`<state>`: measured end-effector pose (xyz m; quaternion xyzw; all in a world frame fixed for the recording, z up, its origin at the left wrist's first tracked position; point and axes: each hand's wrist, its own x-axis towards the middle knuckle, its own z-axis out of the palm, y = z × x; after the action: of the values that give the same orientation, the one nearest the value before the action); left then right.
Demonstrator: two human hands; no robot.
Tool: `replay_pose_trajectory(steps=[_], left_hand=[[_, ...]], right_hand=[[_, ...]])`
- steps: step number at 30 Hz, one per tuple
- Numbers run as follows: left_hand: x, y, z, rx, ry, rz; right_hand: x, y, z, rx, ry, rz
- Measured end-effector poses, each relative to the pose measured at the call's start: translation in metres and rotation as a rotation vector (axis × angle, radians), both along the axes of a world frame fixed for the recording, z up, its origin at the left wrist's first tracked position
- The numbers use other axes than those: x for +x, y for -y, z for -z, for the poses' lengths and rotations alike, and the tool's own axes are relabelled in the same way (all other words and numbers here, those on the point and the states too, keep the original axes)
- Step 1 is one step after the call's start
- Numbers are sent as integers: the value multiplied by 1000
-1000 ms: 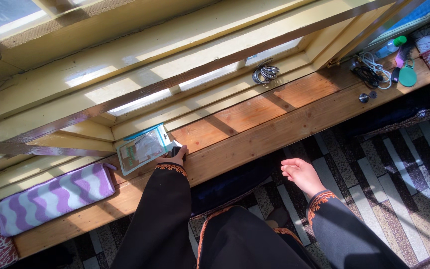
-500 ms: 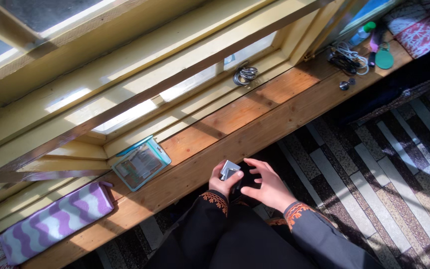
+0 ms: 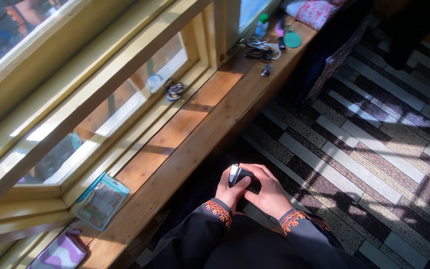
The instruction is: The person takes small objects out of an open dresser drawer, including small bottles, decorative tops, and charging cables, and handles them one at a time. They coil a cable, place items back into the drawer, and rearrange the contents.
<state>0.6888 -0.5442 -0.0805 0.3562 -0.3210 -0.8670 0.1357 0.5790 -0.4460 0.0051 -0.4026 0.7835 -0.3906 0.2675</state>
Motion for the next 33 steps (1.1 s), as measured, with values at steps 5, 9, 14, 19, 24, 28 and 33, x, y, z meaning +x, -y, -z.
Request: replay_pose_trajectory(steps=[5, 9, 14, 19, 24, 28, 33], left_hand=[[-55, -65, -3, -184, -53, 227], [-110, -148, -1, -385, -96, 373], [-185, -274, -5, -451, 20, 512], [-245, -381, -6, -427, 147, 680], [-315, -471, 8, -452, 99, 770], [-378, -553, 16, -314, 114, 863], [-492, -638, 4, -192, 95, 960]], right_hand=[[-52, -96, -7, -87, -3, 86], [-97, -197, -12, -122, -50, 95], [-142, -331, -12, 42, 127, 295], [-170, -447, 6, 161, 135, 499], [-199, -544, 31, 19, 160, 665], [-245, -612, 42, 58, 181, 809], [-341, -683, 32, 144, 182, 939]])
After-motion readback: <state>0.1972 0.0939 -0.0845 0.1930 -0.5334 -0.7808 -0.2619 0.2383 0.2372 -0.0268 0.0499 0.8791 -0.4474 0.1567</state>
